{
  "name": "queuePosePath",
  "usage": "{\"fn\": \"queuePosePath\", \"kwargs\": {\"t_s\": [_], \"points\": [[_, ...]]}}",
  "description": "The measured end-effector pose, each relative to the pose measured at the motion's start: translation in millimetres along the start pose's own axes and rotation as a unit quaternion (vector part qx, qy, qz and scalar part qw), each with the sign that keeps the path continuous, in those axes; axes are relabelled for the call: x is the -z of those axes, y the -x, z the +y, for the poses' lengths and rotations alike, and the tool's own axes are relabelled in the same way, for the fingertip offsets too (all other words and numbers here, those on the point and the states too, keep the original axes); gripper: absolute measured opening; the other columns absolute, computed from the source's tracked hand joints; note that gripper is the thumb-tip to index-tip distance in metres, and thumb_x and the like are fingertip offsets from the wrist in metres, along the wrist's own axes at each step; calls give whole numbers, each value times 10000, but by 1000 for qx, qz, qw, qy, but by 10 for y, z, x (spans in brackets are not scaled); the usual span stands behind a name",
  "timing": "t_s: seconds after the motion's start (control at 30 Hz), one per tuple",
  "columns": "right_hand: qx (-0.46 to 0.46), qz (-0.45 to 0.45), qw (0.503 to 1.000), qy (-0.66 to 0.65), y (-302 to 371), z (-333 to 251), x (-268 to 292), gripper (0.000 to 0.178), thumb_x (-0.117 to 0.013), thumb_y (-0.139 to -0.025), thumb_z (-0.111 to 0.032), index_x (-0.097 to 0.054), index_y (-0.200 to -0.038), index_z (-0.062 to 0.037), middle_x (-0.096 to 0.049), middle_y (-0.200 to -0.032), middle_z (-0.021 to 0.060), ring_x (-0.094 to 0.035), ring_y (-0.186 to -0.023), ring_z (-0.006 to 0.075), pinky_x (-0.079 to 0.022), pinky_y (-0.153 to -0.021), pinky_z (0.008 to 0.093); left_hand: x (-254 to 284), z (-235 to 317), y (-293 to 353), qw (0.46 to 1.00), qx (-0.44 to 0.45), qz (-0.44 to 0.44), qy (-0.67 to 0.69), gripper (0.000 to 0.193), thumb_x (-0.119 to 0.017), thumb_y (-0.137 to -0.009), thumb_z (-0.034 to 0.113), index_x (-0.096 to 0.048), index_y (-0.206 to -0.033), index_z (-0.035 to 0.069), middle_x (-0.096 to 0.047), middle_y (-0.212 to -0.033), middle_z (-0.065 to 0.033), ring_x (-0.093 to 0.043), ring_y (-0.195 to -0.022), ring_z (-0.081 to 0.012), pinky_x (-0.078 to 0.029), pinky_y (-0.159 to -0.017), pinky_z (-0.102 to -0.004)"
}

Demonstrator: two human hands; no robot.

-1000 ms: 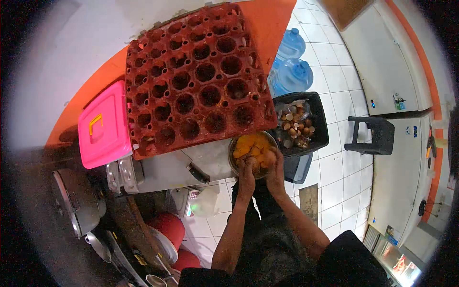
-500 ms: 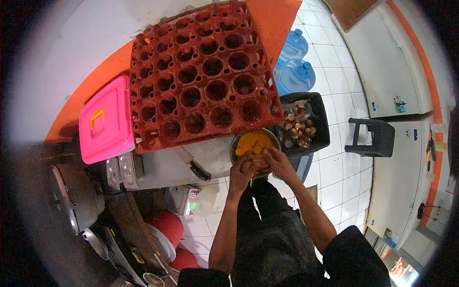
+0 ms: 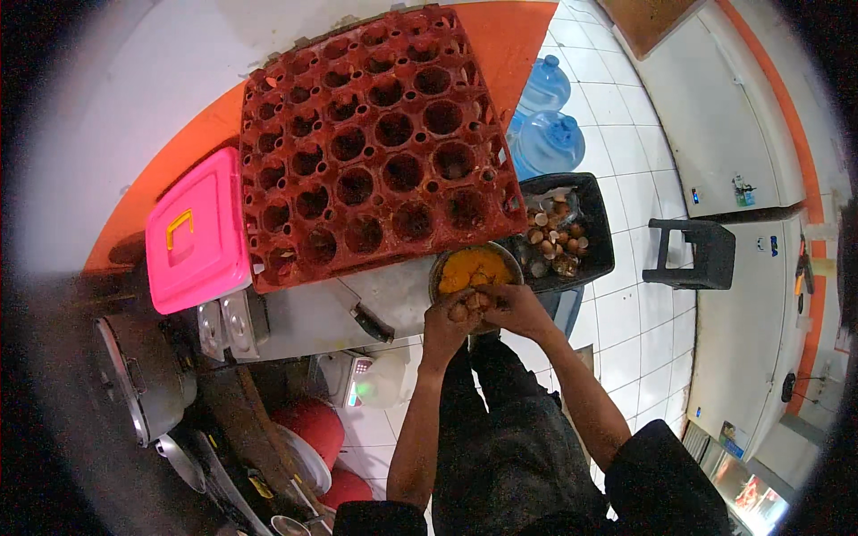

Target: Cracking several eggs from a crate into a metal bowl in a kitchen.

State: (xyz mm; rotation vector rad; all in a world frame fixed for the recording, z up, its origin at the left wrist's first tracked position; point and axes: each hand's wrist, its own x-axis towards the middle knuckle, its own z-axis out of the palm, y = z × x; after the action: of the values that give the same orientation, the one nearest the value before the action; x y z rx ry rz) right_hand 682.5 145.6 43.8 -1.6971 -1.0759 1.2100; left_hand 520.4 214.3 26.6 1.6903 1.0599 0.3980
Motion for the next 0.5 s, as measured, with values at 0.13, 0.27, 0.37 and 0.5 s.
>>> {"fn": "queuePosePath", "kwargs": {"t_s": [0.13, 0.27, 0.37, 0.5], "points": [[96, 57, 992, 58, 9, 130, -41, 425, -663, -711, -110, -625, -1122, -8, -671, -952, 178, -658, -847, 294, -514, -788, 367, -10, 62, -40, 999, -49, -9, -15, 379, -731, -757, 231, -631, -1070, 45, -654, -995, -143, -642, -920, -278, -508, -822, -363], [84, 36, 985, 147, -26, 336, 4, 472, -662, -699, -85, -610, -1166, -42, -621, -1114, 178, -628, -938, 351, -507, -824, 410, -21, -196, -120, 991, -90, -29, -97, 387, -718, -748, 212, -623, -1096, 71, -625, -1017, -137, -627, -917, -302, -511, -812, -379], [171, 33, 947, 269, -33, 344, 39, 531, -668, -698, -79, -584, -1222, -90, -533, -1251, 163, -577, -1041, 375, -482, -889, 421, -14, -352, -119, 953, -218, -15, -212, 399, -711, -740, 189, -616, -1115, 93, -600, -1042, -125, -613, -920, -308, -515, -797, -389], [157, 35, 965, 208, -18, 256, 127, 487, -679, -770, -149, -568, -1240, -92, -495, -1281, 148, -550, -1096, 312, -452, -940, 381, -12, 2, -91, 955, -186, 14, -228, 467, -731, -716, 157, -590, -1158, 111, -582, -1095, -107, -589, -996, -296, -505, -830, -388]]}}
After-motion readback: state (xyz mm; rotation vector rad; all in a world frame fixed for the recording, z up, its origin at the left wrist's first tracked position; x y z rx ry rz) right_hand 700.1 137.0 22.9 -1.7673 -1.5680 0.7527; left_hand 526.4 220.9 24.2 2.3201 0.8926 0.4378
